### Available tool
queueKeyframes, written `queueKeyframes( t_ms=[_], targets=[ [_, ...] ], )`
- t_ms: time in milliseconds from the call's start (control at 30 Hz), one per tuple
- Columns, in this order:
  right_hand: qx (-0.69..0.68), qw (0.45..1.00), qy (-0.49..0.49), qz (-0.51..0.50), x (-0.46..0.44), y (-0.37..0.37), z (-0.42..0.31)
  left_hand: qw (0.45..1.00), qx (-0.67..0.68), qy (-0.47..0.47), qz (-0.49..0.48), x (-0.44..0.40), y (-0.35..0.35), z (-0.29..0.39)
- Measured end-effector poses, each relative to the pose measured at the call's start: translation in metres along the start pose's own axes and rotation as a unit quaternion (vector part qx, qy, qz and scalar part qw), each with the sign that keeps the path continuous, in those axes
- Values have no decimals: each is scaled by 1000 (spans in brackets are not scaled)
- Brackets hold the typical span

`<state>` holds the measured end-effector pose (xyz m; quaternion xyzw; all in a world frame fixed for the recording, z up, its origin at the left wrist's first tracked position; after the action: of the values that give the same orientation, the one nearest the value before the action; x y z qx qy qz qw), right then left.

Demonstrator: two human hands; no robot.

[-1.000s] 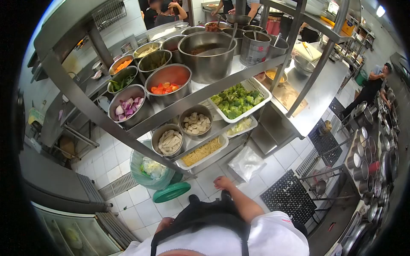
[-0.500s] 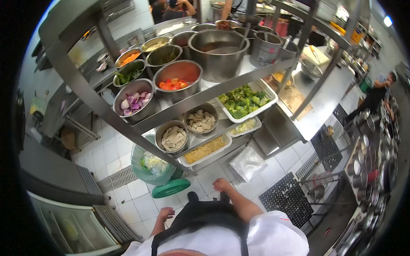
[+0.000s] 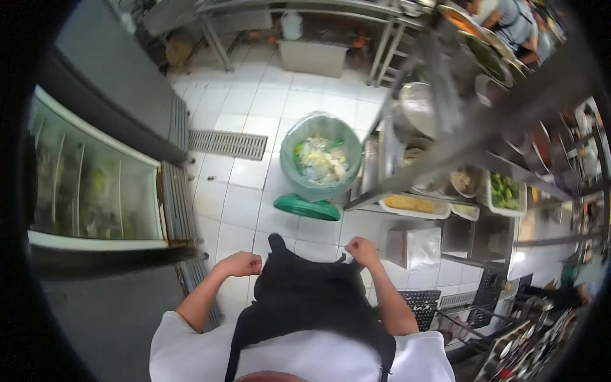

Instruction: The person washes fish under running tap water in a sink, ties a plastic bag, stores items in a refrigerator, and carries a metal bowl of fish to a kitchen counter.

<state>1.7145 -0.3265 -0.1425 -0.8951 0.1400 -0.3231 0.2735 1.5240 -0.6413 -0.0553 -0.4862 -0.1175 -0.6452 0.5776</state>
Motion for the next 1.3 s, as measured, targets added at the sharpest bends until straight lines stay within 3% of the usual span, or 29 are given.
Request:
queueKeyframes(
  t_ms=[33, 100, 167, 267, 333, 500, 600, 700, 767, 867, 967, 1033, 1167, 1267, 1300],
  targets=[
    [10, 999, -33, -37, 2, 10, -43, 990, 130, 36, -29, 21, -12, 0],
    [8, 983, -101, -153, 16, 33, -132, 989, 91, 115, 4, 40, -8, -31],
    [11, 961, -124, -245, 18, 58, -184, 991, 98, 94, -9, 64, -6, -58],
    [4, 930, -111, -351, 5, 95, -222, 992, 108, 46, 53, 96, -18, -93],
    [12, 919, -110, -378, -10, 107, -243, 984, 160, 26, 71, 111, -35, -111],
    [10, 889, -67, -453, -56, 125, -290, 964, 263, -35, 13, 114, -51, -171],
    [35, 871, -120, -476, -97, 138, -328, 938, 336, -81, -3, 113, -73, -203],
    [54, 858, -200, -471, -147, 143, -379, 918, 391, -56, 38, 102, -106, -238],
    [55, 841, -272, -465, -192, 151, -405, 933, 350, -55, 61, 81, -139, -264],
    [51, 827, -218, -516, -245, 139, -452, 940, 315, -75, 111, 83, -211, -265],
    [38, 816, -175, -550, -302, 127, -487, 976, 148, -35, 158, 56, -257, -278],
    [86, 803, -166, -565, -332, 119, -504, 957, 191, -53, 213, 49, -299, -274],
    [50, 831, -138, -536, -383, 88, -522, 939, 158, 27, 305, 9, -409, -273],
    [-6, 866, -139, -480, -426, 67, -505, 943, 126, 101, 290, -41, -490, -284],
    [-14, 889, -78, -451, -439, 52, -506, 946, 111, 132, 273, -66, -515, -289]
  ],
)
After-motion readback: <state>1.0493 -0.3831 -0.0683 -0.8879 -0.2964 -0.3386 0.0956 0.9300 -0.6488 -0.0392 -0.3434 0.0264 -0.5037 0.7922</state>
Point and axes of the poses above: each hand's wrist, its own x-axis away from the middle knuckle, its own y-axis out of the palm, z = x × y, the point moved 6 cm from there along -x, towards the middle knuckle, and after that the axes turned 2 degrees about y, right-handed, at the moved point
